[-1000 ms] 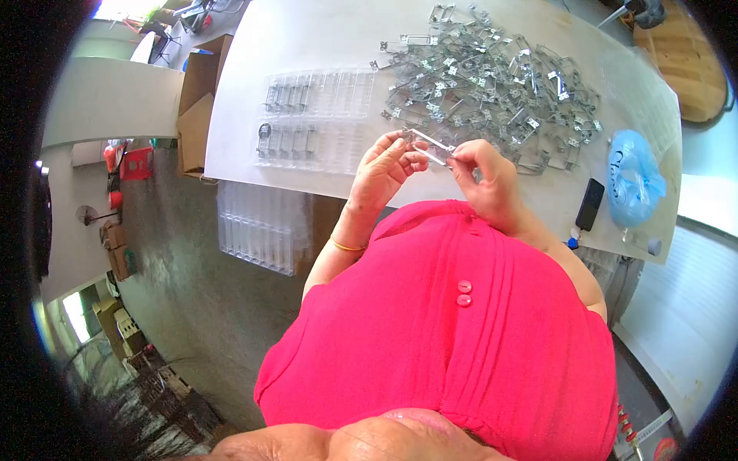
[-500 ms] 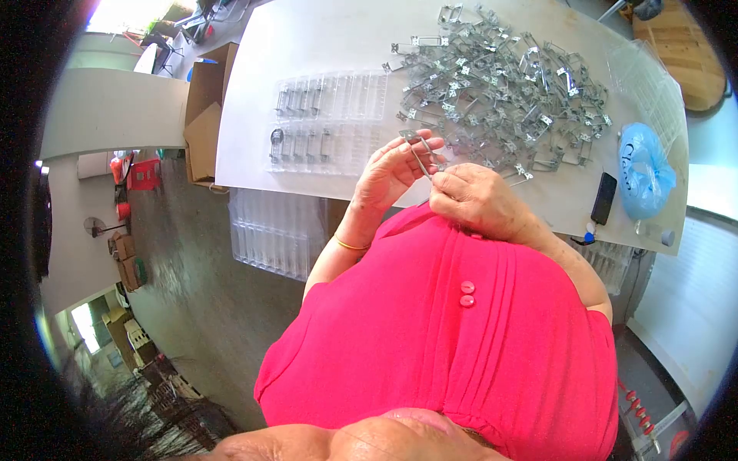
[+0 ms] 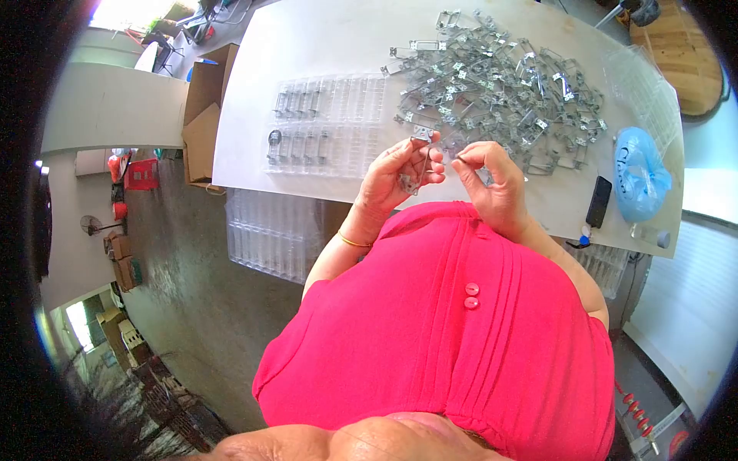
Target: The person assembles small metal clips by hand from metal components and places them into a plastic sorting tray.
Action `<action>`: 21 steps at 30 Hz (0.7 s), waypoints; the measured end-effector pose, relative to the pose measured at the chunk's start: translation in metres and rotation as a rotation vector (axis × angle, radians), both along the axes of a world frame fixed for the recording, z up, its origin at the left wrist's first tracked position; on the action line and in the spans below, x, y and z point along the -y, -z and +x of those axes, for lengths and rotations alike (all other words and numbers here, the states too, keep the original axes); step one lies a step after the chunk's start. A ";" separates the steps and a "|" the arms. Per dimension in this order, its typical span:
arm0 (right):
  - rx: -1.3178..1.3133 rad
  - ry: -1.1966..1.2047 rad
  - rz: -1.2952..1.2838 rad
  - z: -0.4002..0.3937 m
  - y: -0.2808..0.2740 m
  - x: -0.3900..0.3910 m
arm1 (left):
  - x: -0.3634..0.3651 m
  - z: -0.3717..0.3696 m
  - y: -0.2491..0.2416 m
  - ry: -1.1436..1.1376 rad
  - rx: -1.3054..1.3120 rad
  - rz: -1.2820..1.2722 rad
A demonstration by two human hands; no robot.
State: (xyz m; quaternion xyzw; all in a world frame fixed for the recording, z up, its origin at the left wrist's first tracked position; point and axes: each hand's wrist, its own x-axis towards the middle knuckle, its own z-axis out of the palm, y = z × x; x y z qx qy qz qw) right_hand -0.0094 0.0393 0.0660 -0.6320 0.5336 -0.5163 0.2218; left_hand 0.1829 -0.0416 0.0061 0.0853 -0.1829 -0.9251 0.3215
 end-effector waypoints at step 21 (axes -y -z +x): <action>0.068 -0.352 0.240 -0.055 0.009 0.000 | -0.031 -0.077 0.003 -0.122 0.091 0.103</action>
